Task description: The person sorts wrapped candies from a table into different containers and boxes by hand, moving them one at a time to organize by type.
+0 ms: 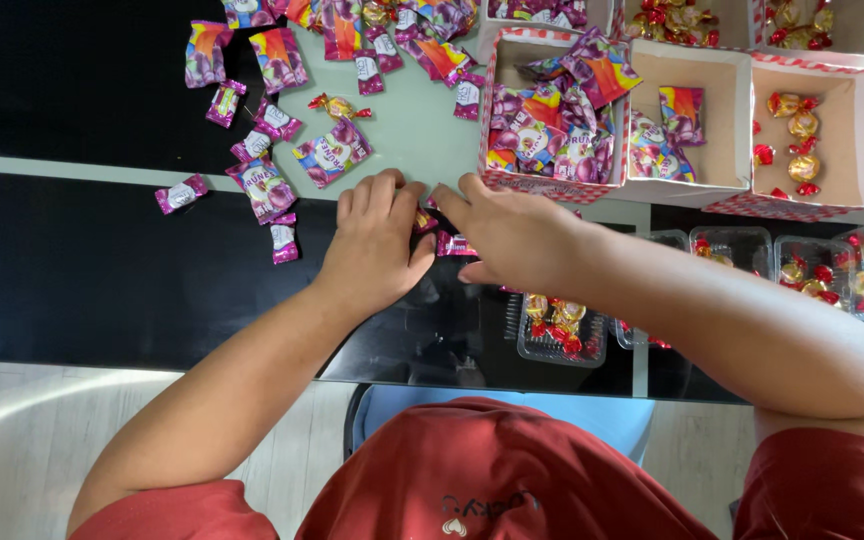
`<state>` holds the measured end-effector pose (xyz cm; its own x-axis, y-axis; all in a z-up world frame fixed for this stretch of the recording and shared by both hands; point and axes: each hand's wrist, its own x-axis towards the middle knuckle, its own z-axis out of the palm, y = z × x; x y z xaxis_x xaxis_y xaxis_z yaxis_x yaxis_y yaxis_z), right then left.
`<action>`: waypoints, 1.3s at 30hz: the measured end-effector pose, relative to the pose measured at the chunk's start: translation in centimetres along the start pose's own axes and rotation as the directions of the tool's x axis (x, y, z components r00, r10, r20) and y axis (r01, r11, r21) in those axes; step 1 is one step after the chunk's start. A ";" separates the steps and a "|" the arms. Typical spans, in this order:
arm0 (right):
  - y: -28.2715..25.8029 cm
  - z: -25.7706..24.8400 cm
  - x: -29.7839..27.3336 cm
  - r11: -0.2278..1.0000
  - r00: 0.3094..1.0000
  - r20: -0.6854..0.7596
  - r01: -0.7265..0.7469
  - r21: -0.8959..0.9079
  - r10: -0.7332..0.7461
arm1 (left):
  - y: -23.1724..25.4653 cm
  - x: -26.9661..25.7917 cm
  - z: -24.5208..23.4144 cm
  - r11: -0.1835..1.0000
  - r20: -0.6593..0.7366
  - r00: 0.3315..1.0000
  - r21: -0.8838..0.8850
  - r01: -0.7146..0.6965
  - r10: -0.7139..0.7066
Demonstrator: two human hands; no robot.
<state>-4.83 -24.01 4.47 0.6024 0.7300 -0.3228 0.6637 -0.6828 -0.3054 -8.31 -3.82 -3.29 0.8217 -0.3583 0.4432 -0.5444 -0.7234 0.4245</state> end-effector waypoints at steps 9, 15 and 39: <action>0.7 2.8 2.5 0.998 0.999 -0.042 0.024 -0.060 -0.026 | -0.7 -0.1 0.9 0.999 0.061 0.998 0.026 -0.020 0.018; 0.3 3.2 3.1 0.994 1.000 -0.028 -0.003 -0.110 0.000 | -2.0 -0.3 1.8 1.000 0.131 0.991 0.028 0.003 -0.007; 12.8 -10.5 2.0 0.994 0.776 -0.631 -0.070 -0.082 0.002 | -2.1 0.0 1.9 0.993 0.056 0.997 0.100 -0.059 0.054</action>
<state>9.49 -30.96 9.31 0.7487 0.5837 0.3141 0.6542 -0.7272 -0.2079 -6.84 -3.40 -5.73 0.7993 -0.4296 0.4202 -0.5729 -0.7560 0.3167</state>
